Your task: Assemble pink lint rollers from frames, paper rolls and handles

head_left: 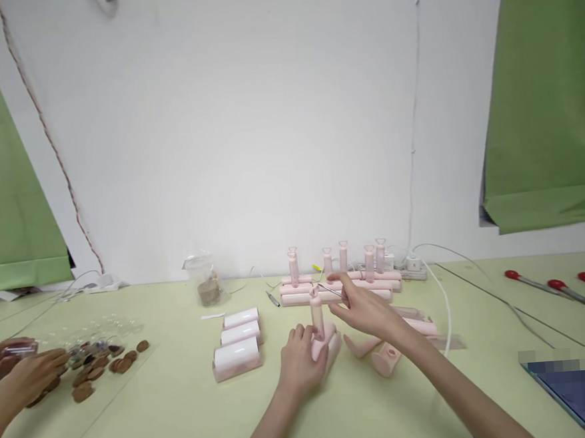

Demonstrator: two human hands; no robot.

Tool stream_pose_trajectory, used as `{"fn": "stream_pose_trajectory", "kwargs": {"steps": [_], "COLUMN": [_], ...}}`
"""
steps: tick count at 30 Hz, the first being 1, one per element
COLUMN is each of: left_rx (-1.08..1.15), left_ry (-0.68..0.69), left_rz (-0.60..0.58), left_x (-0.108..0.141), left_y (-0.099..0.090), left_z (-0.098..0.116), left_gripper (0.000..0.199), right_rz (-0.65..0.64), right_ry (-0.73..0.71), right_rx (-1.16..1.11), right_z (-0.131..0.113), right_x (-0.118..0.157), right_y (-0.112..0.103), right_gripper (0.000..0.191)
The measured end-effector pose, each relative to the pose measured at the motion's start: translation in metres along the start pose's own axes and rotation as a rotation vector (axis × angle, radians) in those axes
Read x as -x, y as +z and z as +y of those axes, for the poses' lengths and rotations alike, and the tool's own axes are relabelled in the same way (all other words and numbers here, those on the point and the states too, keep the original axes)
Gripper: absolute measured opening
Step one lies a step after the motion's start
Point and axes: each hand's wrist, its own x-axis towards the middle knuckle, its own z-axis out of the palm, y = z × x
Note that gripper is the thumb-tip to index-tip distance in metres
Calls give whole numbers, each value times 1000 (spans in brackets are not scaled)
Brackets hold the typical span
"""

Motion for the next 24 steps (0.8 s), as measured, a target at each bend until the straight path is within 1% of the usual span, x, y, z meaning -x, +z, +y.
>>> {"fn": "stream_pose_trajectory", "kwargs": {"steps": [2,7,9,13,15,19,21,22,24], "left_rx": [2,-43,-45,-23,-22,11,90,141,233], "left_ry": [15,106,100,60,77,135,148,150,136], "left_rz": [10,18,9,5,10,20,15,4,-54], "left_x": [0,1,1,1,1,3,5,5,6], "left_y": [-1,-3,-3,-2,-1,3,5,6,5], "left_z": [-1,0,0,-2,-2,4,8,11,14], "left_gripper": [16,15,15,14,15,19,17,15,15], "right_rz": [-2,26,22,-40,-36,20,89,129,170], "right_ry": [-26,-69,-62,-20,-31,-48,-45,-47,-62], "right_rx": [16,48,57,74,86,99,190,250,340], "right_z": [-3,-13,-14,-12,-13,-18,-20,-19,-16], "right_x": [2,6,7,10,11,8,5,3,1], "right_y": [0,5,3,-2,-2,6,12,14,16], "right_gripper": [37,36,35,33,31,29,23,23,24]}}
